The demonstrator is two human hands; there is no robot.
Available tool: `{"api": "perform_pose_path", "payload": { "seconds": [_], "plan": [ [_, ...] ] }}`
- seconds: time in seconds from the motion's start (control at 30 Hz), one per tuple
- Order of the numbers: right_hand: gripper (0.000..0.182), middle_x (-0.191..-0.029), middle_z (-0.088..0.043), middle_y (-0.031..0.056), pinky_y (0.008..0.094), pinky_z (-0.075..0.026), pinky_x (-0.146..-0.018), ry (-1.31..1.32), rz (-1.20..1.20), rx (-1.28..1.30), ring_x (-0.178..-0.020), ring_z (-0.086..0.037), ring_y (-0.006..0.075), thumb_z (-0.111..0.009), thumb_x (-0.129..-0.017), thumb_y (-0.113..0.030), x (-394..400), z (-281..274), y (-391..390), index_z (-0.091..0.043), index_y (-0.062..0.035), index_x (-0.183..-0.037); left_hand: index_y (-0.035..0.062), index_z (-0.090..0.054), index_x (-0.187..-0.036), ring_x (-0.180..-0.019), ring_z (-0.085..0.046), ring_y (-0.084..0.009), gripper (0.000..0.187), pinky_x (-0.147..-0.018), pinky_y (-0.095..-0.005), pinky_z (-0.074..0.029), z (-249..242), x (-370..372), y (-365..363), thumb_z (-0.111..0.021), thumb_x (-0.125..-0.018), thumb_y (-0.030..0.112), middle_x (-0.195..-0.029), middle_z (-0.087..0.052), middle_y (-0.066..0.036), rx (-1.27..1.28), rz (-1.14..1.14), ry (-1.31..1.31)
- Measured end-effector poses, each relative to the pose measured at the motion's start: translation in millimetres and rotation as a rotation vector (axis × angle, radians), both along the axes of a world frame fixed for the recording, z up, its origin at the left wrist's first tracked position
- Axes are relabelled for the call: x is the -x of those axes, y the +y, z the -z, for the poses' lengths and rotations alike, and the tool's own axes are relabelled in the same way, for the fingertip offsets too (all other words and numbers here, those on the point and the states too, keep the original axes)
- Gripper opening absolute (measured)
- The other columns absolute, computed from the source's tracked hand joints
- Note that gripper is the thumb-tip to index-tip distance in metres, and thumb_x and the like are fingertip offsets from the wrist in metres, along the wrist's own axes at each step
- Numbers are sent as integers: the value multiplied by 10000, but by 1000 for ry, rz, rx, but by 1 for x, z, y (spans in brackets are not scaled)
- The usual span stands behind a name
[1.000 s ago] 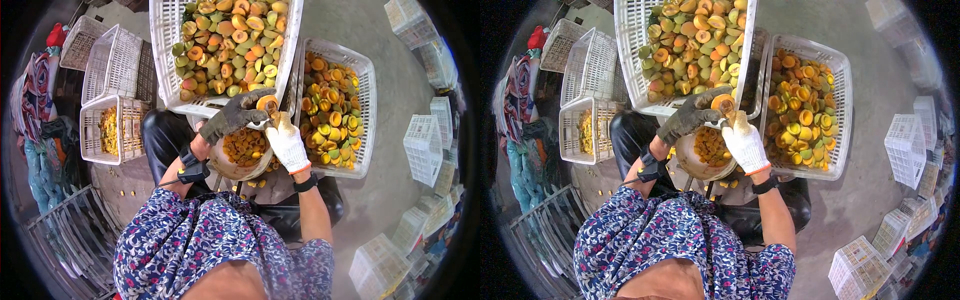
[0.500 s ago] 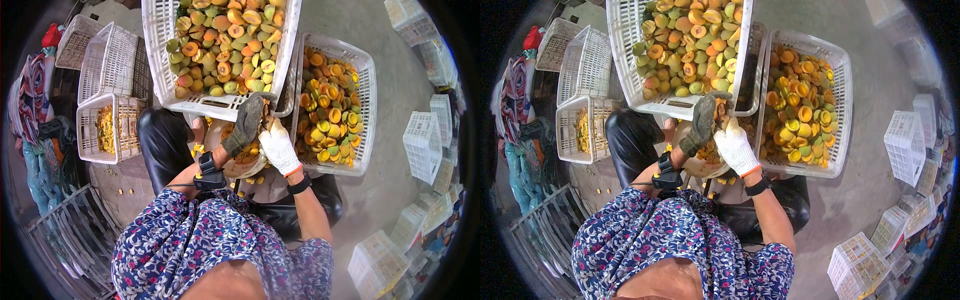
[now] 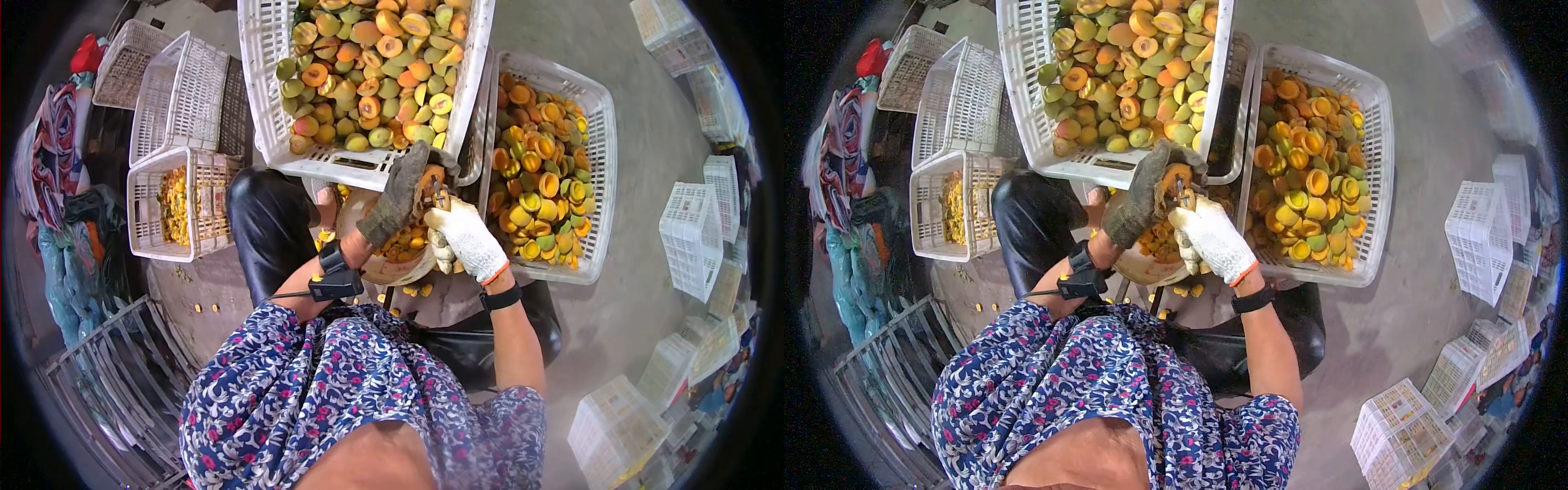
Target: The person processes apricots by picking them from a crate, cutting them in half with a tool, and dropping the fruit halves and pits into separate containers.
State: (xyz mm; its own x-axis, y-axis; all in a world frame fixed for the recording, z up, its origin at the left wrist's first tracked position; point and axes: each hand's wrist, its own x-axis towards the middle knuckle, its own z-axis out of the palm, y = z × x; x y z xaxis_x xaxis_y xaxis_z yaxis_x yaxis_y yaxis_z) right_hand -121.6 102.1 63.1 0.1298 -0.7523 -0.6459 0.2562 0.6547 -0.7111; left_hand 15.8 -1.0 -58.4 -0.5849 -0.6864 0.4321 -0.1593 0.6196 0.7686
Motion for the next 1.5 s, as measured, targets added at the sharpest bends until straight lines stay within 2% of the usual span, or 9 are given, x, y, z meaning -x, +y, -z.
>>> {"api": "perform_pose_path", "payload": {
  "seconds": [0.07,0.4,0.53,0.6,0.63,0.77,0.87,1.03,1.5],
  "plan": [
    [125,-613,-480,8,279,-379,-361,-86,14,-27,-427,-455,106,-544,-914,-176,-1,-2,1,-484,-85,-855,-12,-601,-1043,-837,-615,-201,392,-763,-315,-491,-11,6,3,-417,-1011,333,-958,-645,-103,-737,-51,155],
    [209,-561,-501,8,295,-417,-454,249,-390,60,-464,-500,157,-540,-922,-216,-14,4,5,-574,-33,-827,-6,-586,-703,-747,-598,-256,560,-748,-378,-491,-83,-7,-1,-351,-1023,387,-706,-594,-112,-810,387,157],
    [220,-522,-434,-6,269,-299,-281,-784,-42,-363,-323,-339,96,-554,-925,-269,-20,20,21,-550,-88,-800,13,-568,-708,-731,-592,-242,535,-744,-353,-487,-64,-13,4,-357,-1023,390,-715,-593,-113,-1225,597,419],
    [238,-550,-466,-4,263,-315,-291,-285,-440,-200,-342,-386,100,-540,-933,-315,-21,9,11,-561,-102,-829,10,-566,-732,-734,-596,-244,533,-752,-372,-501,-47,-28,-6,-344,-1024,396,-732,-585,-108,-370,532,368],
    [281,-575,-522,52,307,-390,-344,-6,-626,-46,-403,-482,149,-529,-921,-344,-20,22,21,-579,-73,-867,11,-570,-791,-756,-611,-256,535,-766,-397,-518,-55,-38,-9,-359,-1012,449,-766,-582,-94,-1204,251,415],
    [328,-773,-626,191,393,-514,-593,884,-831,872,-657,-638,302,-525,-879,-310,-30,103,57,-591,3,-954,2,-586,-1043,-882,-624,-265,578,-848,-399,-512,-10,-57,-47,-347,-993,526,-971,-634,-108,-1421,92,1038],
    [290,-872,-636,195,418,-515,-668,648,-641,613,-750,-633,351,-527,-864,-276,-23,56,34,-609,-1,-910,-10,-445,-1346,-1150,-534,-248,584,-941,-377,-465,-106,4,-51,-382,-1008,462,-1238,-564,-122,-1132,91,737],
    [238,-927,-602,203,445,-480,-707,785,-720,780,-809,-585,384,-494,-901,-222,-5,50,30,-581,-7,-954,209,-631,-1128,-933,-636,-332,297,-774,-409,-526,-49,-19,-120,-588,-851,109,-1082,-637,-83,230,-298,-634],
    [318,-923,-608,253,444,-478,-741,673,-485,566,-869,-577,420,-504,-896,-281,7,30,22,-567,22,-969,147,-654,-1048,-926,-616,-342,197,-762,-462,-498,-24,-67,-131,-560,-877,176,-1020,-614,-137,392,-392,-1133]
  ]
}}
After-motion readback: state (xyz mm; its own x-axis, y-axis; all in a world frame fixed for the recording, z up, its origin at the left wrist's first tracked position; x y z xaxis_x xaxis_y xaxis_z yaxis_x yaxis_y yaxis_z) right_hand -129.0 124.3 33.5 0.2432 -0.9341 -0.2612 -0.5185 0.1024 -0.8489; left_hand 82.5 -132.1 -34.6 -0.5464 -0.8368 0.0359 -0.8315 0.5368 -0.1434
